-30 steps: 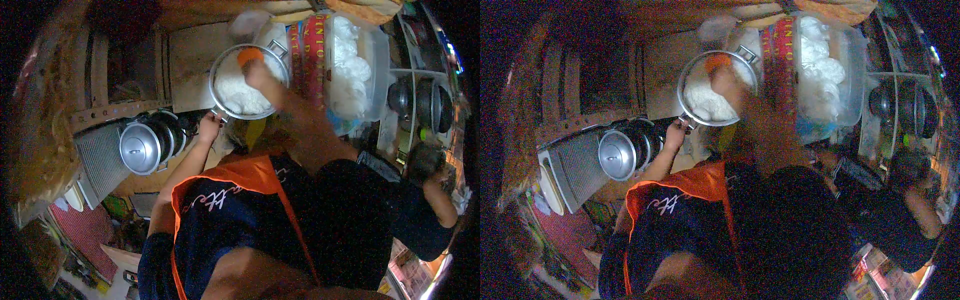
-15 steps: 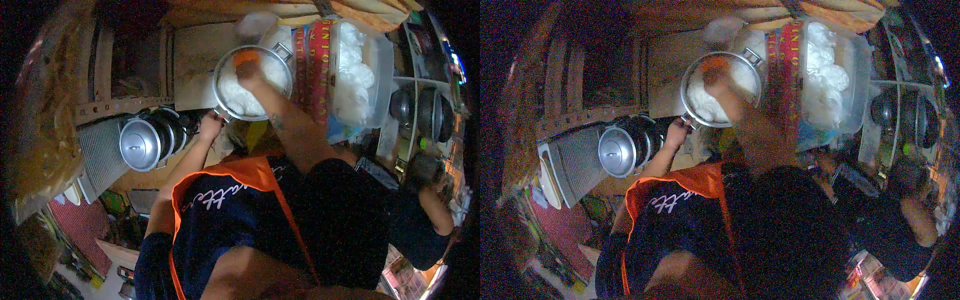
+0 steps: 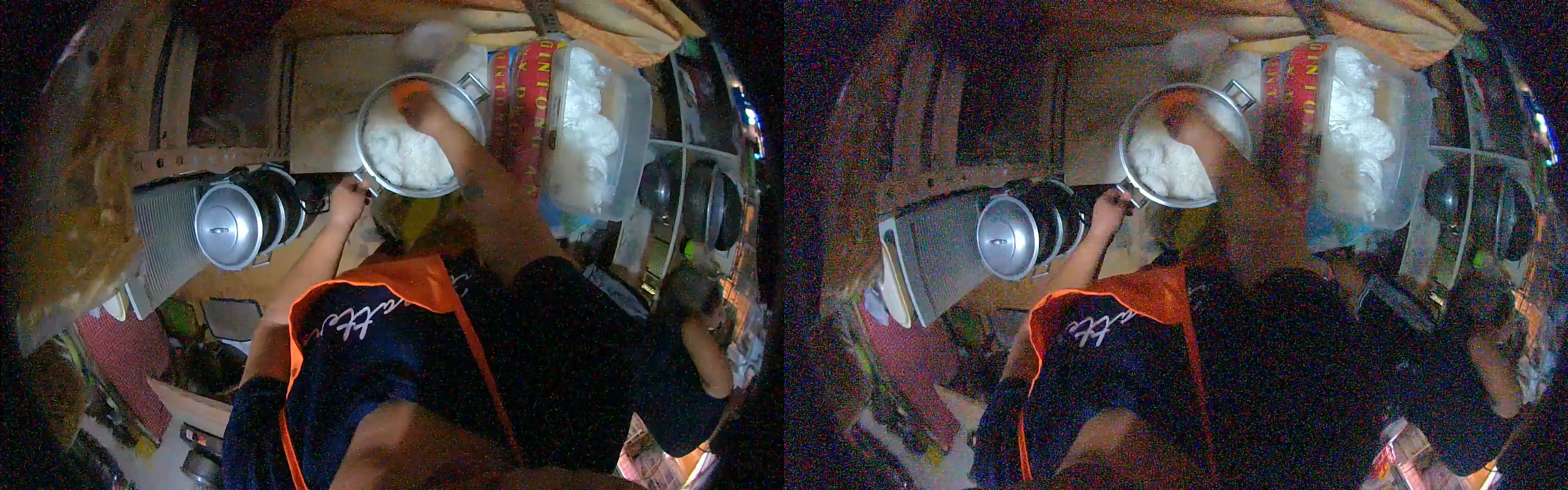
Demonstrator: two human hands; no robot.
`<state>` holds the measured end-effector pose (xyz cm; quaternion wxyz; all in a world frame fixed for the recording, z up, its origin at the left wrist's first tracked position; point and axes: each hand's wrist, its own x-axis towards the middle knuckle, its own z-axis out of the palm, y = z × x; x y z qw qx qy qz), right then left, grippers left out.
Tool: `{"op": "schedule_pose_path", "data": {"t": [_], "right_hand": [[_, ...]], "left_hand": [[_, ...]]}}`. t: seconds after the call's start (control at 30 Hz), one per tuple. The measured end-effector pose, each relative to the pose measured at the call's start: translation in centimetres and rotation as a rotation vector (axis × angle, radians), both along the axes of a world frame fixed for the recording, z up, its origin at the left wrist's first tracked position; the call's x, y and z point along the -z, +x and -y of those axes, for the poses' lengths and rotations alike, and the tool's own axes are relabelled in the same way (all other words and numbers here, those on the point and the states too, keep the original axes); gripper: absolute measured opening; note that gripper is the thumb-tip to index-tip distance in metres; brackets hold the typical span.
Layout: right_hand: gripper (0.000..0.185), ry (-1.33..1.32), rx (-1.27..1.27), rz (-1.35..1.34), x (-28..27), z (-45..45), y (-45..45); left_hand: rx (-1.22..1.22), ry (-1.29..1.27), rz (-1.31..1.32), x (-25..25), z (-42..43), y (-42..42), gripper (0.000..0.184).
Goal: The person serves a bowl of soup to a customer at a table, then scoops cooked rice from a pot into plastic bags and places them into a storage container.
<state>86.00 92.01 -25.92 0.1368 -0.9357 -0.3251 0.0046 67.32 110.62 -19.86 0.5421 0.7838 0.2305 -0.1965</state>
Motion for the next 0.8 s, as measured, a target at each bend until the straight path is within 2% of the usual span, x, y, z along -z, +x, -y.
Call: {"op": "schedule_pose_path", "data": {"t": [0.03, 0.07, 0.1, 0.13, 0.2, 0.23, 0.3, 0.33, 0.4, 0.43, 0.47, 0.5, 0.57, 0.6, 0.67, 0.8], "right_hand": [[0.017, 0.002, -0.005, -0.005, 0.1, -0.9, -0.1], [0.017, 0.056, -0.154, -0.018, -0.3, -2.1, 0.0], [0.017, 0.109, -0.301, -0.031, -0.6, -3.1, -0.3], [0.017, 0.108, -0.302, -0.035, -0.6, -4.0, -1.3], [0.015, -0.088, -0.338, -0.272, -0.8, -4.8, -3.9], [0.015, -0.088, -0.338, -0.269, -2.4, -4.7, -5.0], [0.012, -0.476, -0.495, -0.474, -7.7, -4.2, -6.8], [0.012, -0.478, -0.491, -0.472, -7.8, -3.4, -7.8], [0.011, -0.460, -0.565, -0.328, -7.1, -0.4, -9.2], [0.011, -0.461, -0.559, -0.323, -6.7, 1.2, -9.5], [0.010, -0.349, -0.475, -0.165, -6.4, 2.9, -9.7], [0.010, -0.239, -0.391, -0.005, -6.3, 4.1, -9.7], [0.009, -0.209, -0.340, 0.065, -8.2, 5.8, -10.1], [0.008, -0.177, -0.288, 0.127, -8.9, 6.5, -10.5], [0.008, -0.158, -0.250, 0.136, -8.5, 7.4, -11.2], [0.009, -0.139, -0.243, 0.102, -7.1, 7.9, -11.6]], "left_hand": [[0.043, 0.063, 0.008, -0.5, 0.0, 0.0, 0.019], [0.083, 0.122, 0.021, -0.5, 0.2, 0.1, 0.020], [0.076, 0.120, 0.021, -0.4, 0.3, 0.1, 0.020], [0.043, 0.071, 0.024, 0.0, 0.2, 0.0, 0.020], [0.013, 0.021, 0.030, 0.5, 0.3, -0.2, 0.021], [0.002, 0.032, 0.019, 0.6, 0.3, -0.3, 0.022], [-0.006, 0.042, 0.013, 1.2, 0.0, -0.4, 0.022], [0.026, 0.089, 0.003, 2.0, -0.5, -0.4, 0.023], [0.062, 0.134, 0.006, 3.4, -1.2, -0.7, 0.024], [0.005, 0.135, 0.098, 4.0, -1.7, -0.9, 0.027], [-0.053, 0.136, 0.188, 4.1, -1.9, -1.0, 0.031], [-0.052, 0.137, 0.195, 3.3, -2.0, -1.0, 0.031], [-0.011, 0.308, 0.484, 0.4, -1.5, -1.6, 0.045], [-0.011, 0.305, 0.478, -0.9, -1.3, -1.8, 0.045], [0.200, 0.510, 0.511, -2.6, -1.1, -2.0, 0.052], [0.239, 0.484, 0.483, -1.8, -1.1, -2.3, 0.053]]}}
